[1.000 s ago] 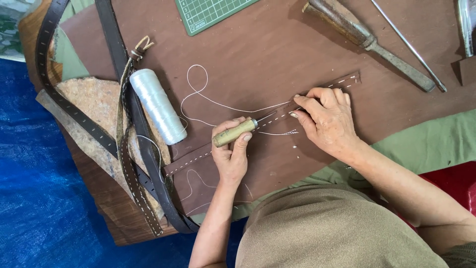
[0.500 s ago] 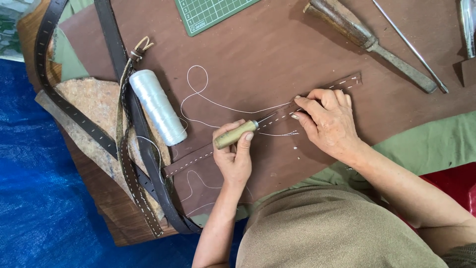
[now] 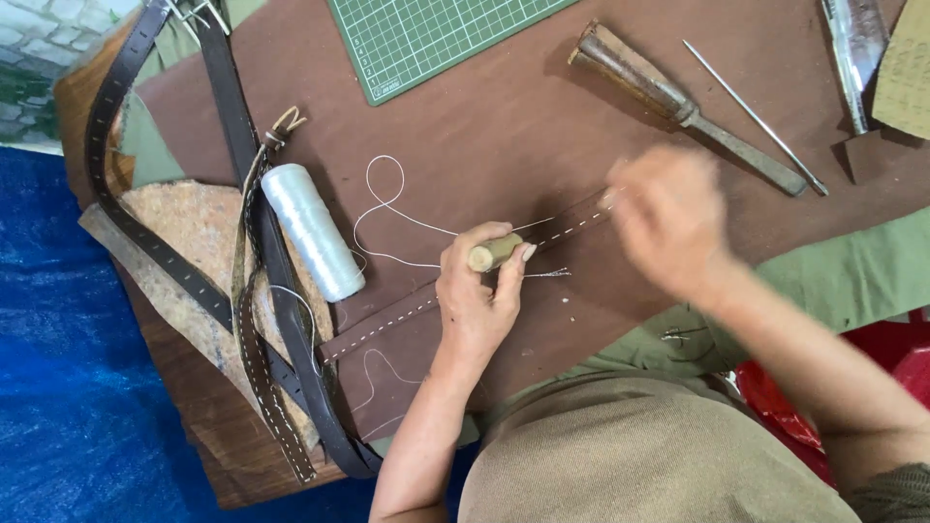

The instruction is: Punching a series of holes into a leather strap using an awl and a wooden mallet on a workbench.

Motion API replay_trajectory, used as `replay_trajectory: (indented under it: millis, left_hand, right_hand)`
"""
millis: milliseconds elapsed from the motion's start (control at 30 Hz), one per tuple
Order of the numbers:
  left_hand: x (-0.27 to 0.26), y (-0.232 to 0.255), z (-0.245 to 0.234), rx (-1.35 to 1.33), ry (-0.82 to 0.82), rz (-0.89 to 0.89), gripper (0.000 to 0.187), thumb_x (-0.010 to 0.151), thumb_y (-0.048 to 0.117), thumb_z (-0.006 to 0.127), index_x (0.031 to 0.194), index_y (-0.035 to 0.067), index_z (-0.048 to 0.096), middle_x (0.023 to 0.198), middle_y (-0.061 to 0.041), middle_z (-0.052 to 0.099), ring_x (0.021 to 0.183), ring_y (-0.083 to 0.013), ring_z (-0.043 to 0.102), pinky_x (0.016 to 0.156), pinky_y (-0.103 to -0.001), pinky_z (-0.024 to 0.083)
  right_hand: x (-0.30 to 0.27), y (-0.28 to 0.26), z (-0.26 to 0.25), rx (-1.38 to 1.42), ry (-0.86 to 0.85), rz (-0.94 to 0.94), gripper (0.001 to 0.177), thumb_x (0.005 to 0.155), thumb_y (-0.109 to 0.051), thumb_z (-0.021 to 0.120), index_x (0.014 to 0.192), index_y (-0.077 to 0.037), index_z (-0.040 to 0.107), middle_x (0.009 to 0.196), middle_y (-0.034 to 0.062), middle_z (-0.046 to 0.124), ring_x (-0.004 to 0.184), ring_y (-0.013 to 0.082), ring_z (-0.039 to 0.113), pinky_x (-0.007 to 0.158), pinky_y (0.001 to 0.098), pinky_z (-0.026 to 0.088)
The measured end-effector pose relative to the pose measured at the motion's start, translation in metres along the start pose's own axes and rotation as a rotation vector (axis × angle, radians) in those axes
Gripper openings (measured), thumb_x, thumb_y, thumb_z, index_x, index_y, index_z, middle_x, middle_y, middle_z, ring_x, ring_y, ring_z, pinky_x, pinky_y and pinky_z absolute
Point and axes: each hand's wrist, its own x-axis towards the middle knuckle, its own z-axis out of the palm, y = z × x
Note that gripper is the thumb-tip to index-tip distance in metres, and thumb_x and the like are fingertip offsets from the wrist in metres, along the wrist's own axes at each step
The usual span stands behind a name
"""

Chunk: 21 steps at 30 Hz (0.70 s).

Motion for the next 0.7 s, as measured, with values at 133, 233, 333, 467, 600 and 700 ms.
replay_trajectory:
  millis: [133, 233, 333, 467, 600, 700]
  left_hand:
    - [0.005, 0.011, 0.0, 0.076, -0.107, -0.093, 0.025, 0.093, 0.029, 0.075, 0.114, 0.02, 0.065, 0.104, 0.006, 0.076, 0.101, -0.0172, 0.07, 0.106, -0.034, 0.042]
    - [0.007, 0.01, 0.003, 0.086, -0.099, 0.073, 0.024, 0.095, 0.026, 0.075, 0.113, 0.019, 0.06, 0.1, 0.009, 0.07, 0.081, -0.0118, 0.067, 0.103, -0.038, 0.039]
    - [0.008, 0.011, 0.001, 0.109, -0.112, 0.069, 0.022, 0.096, 0.03, 0.073, 0.113, 0.019, 0.063, 0.104, 0.008, 0.069, 0.077, -0.0124, 0.061, 0.099, -0.036, 0.037]
    - [0.013, 0.013, -0.001, 0.081, -0.137, 0.051, 0.021, 0.096, 0.028, 0.072, 0.112, 0.019, 0.063, 0.1, 0.008, 0.068, 0.078, -0.0123, 0.059, 0.097, -0.035, 0.036]
    - [0.011, 0.001, 0.005, 0.006, -0.107, 0.173, 0.025, 0.077, -0.003, 0.047, 0.075, 0.014, 0.028, 0.074, 0.003, 0.027, 0.066, -0.0164, 0.021, 0.077, -0.033, 0.026]
    - [0.032, 0.03, -0.013, -0.105, -0.256, 0.192, 0.01, 0.093, 0.008, 0.051, 0.094, 0.007, 0.061, 0.081, 0.0, 0.061, 0.067, -0.0176, 0.052, 0.062, -0.034, 0.04]
  right_hand:
    - [0.029, 0.069, -0.006, -0.165, -0.053, -0.012, 0.038, 0.112, -0.022, 0.069, 0.135, 0.007, 0.063, 0.122, 0.0291, 0.055, 0.109, 0.0458, 0.052, 0.094, 0.0527, 0.04]
    - [0.019, 0.117, 0.016, -0.544, -0.246, 0.006, 0.053, 0.096, -0.049, 0.081, 0.129, -0.009, 0.068, 0.103, 0.0194, 0.063, 0.088, 0.0392, 0.057, 0.074, 0.0478, 0.043]
    - [0.026, 0.105, 0.012, -0.426, -0.229, -0.042, 0.046, 0.097, -0.036, 0.084, 0.12, -0.002, 0.064, 0.1, 0.0185, 0.056, 0.086, 0.0398, 0.055, 0.082, 0.0475, 0.048]
    - [0.069, -0.002, -0.057, -0.024, -0.439, 0.184, 0.046, 0.099, -0.026, 0.068, 0.136, -0.001, 0.055, 0.127, 0.0186, 0.06, 0.109, 0.0419, 0.06, 0.086, 0.0584, 0.05]
    - [0.069, -0.096, -0.142, -0.039, -0.185, -0.124, 0.056, 0.107, -0.029, 0.05, 0.129, 0.02, 0.065, 0.106, 0.022, 0.064, 0.085, 0.0355, 0.055, 0.083, 0.0433, 0.05]
    - [0.093, -0.098, -0.108, -0.278, -0.859, -0.167, 0.036, 0.099, -0.039, 0.06, 0.123, -0.017, 0.045, 0.077, -0.0011, 0.061, 0.061, 0.0261, 0.063, 0.05, 0.041, 0.055]
